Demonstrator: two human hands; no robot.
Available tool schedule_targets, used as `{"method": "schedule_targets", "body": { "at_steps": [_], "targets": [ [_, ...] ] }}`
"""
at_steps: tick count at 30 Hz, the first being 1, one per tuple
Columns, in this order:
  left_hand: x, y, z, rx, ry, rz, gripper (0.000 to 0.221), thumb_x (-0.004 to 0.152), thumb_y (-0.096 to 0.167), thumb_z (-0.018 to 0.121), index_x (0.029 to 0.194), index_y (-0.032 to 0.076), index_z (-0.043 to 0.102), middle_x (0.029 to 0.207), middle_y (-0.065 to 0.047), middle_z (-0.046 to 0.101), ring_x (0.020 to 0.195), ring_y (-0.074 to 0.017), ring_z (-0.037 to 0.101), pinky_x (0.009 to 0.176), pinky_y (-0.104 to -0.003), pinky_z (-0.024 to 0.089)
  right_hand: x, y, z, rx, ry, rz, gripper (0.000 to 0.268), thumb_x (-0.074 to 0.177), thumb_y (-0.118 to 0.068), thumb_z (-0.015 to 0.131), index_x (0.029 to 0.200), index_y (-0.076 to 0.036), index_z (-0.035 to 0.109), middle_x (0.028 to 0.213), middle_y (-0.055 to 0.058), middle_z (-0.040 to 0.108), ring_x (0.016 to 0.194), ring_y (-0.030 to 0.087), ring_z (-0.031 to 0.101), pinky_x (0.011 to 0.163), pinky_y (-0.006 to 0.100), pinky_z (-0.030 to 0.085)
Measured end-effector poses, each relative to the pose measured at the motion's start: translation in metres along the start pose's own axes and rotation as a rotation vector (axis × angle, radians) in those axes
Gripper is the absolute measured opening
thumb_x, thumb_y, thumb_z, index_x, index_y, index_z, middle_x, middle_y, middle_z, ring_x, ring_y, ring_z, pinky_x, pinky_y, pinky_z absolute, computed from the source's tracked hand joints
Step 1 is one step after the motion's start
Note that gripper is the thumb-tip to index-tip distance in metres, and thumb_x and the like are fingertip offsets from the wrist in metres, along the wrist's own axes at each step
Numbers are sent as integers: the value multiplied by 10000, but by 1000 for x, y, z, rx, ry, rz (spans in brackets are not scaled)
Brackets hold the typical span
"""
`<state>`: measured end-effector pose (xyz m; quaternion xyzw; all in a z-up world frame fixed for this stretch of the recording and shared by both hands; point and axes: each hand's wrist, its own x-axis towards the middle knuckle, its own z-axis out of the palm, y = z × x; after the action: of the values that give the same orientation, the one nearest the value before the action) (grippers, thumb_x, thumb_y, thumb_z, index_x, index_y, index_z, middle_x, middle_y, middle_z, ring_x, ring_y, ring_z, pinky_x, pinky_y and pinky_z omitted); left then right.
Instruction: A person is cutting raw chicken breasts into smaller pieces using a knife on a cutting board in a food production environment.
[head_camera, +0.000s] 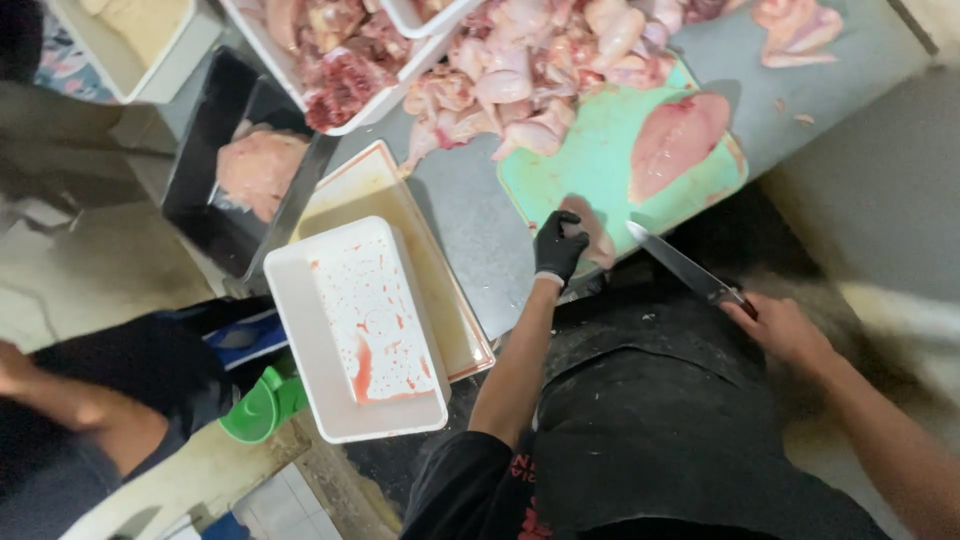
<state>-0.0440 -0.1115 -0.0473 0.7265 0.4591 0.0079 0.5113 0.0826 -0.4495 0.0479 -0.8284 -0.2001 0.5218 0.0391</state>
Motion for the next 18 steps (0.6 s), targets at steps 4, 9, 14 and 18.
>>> {"method": "schedule_targets", "body": {
  "at_steps": [4, 9, 14, 18],
  "targets": [
    [6, -16, -59, -503, 130, 148, 244, 772, 40, 724, 968, 178, 676, 1043, -30, 702, 1010, -199, 646, 808, -350, 525, -7, -29, -4, 189, 49, 49, 334, 1140, -351, 512, 1151, -101, 734, 1036, 140, 787, 867, 250, 750, 779, 377, 599],
    [91, -61, -259, -364, 439, 570, 290, 791, 85, 754, 1056, 181, 685, 1080, -33, 719, 1008, -187, 658, 963, -337, 512, 13, -21, 21, 82, 242, -30, 450, 1137, -441, 537, 1011, -56, 734, 951, 167, 774, 846, 304, 712, 760, 422, 505],
    [177, -102, -434, -260, 1152, 274, 767, 738, 231, 989, 1368, 231, 552, 1257, -116, 671, 1042, -253, 693, 908, -383, 665, 12, -31, 16, 157, 243, 12, 383, 1161, -394, 521, 1144, -78, 736, 1043, 162, 750, 915, 286, 699, 809, 420, 535],
    [120, -1, -316, 491, 1061, 436, 569, 969, 343, 762, 1453, 134, 549, 1370, -167, 645, 1259, -382, 629, 1083, -494, 491, 27, -8, 12, 356, 361, -70, 499, 1150, -485, 453, 915, -86, 638, 819, 96, 666, 716, 242, 625, 656, 406, 460]
  ]
}}
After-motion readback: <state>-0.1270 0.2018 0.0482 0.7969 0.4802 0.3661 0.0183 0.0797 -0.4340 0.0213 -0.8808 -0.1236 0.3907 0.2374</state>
